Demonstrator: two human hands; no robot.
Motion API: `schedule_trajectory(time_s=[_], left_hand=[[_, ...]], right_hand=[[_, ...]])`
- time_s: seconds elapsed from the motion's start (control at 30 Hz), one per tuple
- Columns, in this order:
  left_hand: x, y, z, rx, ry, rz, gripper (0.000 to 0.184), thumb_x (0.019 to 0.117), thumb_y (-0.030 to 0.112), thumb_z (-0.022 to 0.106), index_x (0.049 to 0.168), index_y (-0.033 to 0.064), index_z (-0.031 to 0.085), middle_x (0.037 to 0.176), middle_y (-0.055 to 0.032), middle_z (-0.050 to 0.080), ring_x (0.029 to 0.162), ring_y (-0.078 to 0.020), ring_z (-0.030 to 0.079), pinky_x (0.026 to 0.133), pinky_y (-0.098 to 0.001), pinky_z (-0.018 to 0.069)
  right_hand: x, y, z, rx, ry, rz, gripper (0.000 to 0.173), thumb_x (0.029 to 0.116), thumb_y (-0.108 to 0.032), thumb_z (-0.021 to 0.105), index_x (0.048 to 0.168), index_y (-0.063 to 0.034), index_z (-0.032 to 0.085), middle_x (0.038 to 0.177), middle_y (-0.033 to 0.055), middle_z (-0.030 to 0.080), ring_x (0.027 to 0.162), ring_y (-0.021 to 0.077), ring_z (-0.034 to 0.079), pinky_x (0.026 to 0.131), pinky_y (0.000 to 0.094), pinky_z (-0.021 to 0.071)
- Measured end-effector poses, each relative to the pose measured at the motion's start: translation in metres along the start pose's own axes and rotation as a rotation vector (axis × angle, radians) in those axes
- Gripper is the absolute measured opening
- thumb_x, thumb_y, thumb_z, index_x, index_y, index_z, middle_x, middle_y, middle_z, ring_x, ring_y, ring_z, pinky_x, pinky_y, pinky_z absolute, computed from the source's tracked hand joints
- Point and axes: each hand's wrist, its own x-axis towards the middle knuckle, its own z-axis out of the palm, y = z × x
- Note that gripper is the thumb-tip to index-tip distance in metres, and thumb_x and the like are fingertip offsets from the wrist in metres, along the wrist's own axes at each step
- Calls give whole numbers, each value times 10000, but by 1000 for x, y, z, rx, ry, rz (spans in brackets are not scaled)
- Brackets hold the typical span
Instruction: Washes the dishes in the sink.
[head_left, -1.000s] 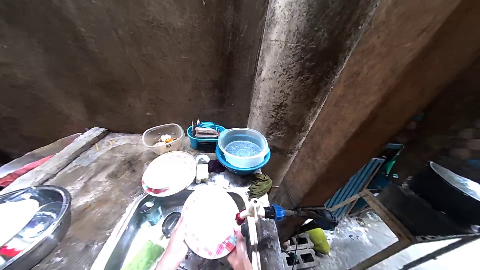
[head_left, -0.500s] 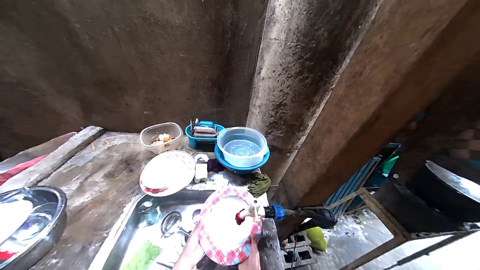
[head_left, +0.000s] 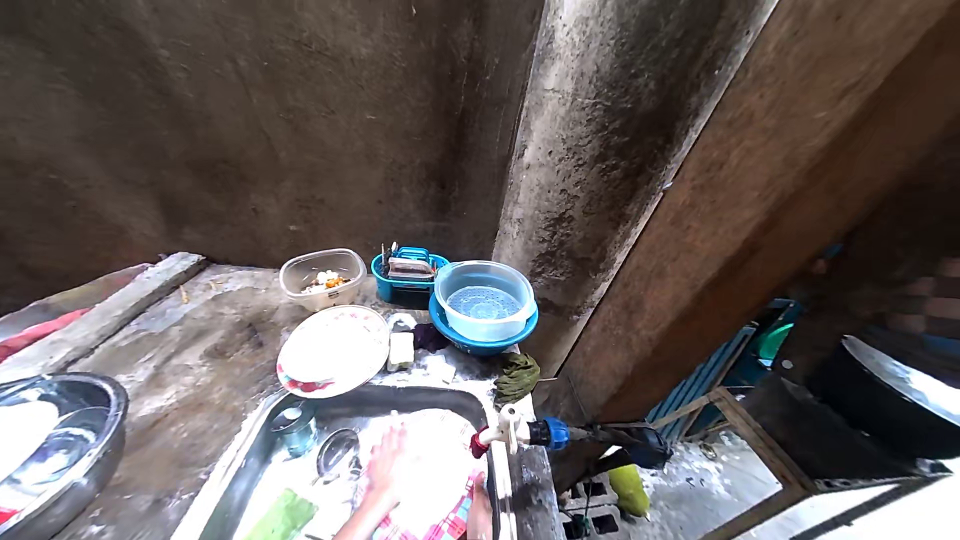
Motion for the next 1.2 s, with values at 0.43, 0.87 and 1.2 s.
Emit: schedule_trajectory(time_s=[0.43, 0.87, 1.2], left_hand=[[-5, 77, 36, -259, -49, 490, 494, 1086, 272, 429, 1452, -51, 500, 1536, -292, 436, 1470, -419, 372, 1232, -527, 251], [13, 72, -5, -274, -105, 584, 537, 1056, 354, 483, 1442, -17, 517, 1540, -245, 452, 1453, -365, 411, 1207, -506, 302], [-39, 45, 30, -279, -156, 865, 493, 1068, 243, 498, 1500, 6, 489, 1589, -197, 418, 1485, -356, 388, 1230, -527, 274]], right_hand=[[18, -5, -10, 52, 16, -136, 520, 1139, -312, 260, 1387, 77, 500, 1285, 256, 599, 1157, 271, 600, 1012, 455, 486], [18, -30, -3, 236, -165, -61, 620, 1117, -468, 140, 1377, -40, 504, 1137, 137, 667, 999, 182, 658, 861, 392, 564], [25, -33, -21, 68, 0, -249, 480, 1140, -270, 230, 1391, 69, 458, 1187, 187, 599, 1031, 174, 594, 903, 353, 512]])
